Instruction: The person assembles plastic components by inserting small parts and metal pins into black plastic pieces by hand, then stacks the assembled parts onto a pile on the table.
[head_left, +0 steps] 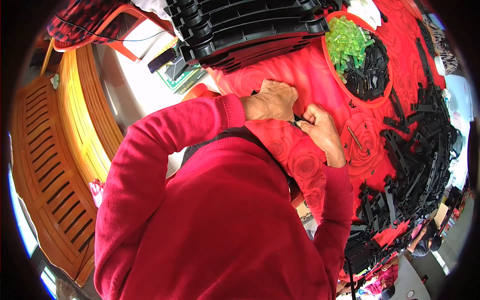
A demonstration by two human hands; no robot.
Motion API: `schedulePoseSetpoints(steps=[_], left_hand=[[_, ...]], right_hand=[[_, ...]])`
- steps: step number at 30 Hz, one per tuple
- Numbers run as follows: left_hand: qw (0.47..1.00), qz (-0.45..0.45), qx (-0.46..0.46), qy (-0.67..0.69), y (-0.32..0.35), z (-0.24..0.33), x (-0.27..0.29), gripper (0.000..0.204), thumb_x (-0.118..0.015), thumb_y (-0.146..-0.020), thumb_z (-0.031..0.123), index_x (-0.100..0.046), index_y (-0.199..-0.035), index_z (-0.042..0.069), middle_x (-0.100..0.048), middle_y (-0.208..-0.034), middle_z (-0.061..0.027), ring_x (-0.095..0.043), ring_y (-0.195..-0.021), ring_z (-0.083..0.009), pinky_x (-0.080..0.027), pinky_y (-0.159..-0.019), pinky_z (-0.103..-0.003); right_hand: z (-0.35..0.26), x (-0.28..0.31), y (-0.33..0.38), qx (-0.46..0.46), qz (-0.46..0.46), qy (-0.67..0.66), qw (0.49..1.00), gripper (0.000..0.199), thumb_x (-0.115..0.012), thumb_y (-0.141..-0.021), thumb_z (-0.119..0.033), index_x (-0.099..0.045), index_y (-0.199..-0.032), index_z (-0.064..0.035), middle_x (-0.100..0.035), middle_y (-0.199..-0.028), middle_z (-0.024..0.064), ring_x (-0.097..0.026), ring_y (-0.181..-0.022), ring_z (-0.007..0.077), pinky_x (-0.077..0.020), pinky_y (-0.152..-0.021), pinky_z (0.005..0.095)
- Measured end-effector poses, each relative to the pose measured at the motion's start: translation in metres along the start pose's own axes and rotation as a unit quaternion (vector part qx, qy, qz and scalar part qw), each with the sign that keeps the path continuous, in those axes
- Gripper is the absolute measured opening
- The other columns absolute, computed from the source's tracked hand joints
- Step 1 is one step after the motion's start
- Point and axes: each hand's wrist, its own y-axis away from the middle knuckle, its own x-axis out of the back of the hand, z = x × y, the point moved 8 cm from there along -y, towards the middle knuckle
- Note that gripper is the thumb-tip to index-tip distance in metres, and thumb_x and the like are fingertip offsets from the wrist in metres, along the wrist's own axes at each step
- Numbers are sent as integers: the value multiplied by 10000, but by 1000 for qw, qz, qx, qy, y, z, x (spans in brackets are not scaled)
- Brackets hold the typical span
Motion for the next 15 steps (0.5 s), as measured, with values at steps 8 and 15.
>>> schedulePoseSetpoints(steps=[8,15], left_hand=[[1000,-2,-9,-10,-3,5,-2,529,-746,-634,448,-648,-897,-1,-659,-881,-157,-644,-869,-310,-522,-717,-424],[1000,-4,-16,-9,-3,5,-3,467,-740,-643,395,-654,-883,4,-662,-863,-157,-644,-859,-315,-522,-715,-418]], right_hand=[[6,-6,-2,-5,15,12,1000,228,-683,-647,7,-461,-700,14,-500,-672,99,-491,-620,183,-402,-553,343],[-3,0,-1,30,26,34,999,234,-681,-631,21,-459,-703,6,-485,-663,105,-486,-628,198,-394,-567,340]])
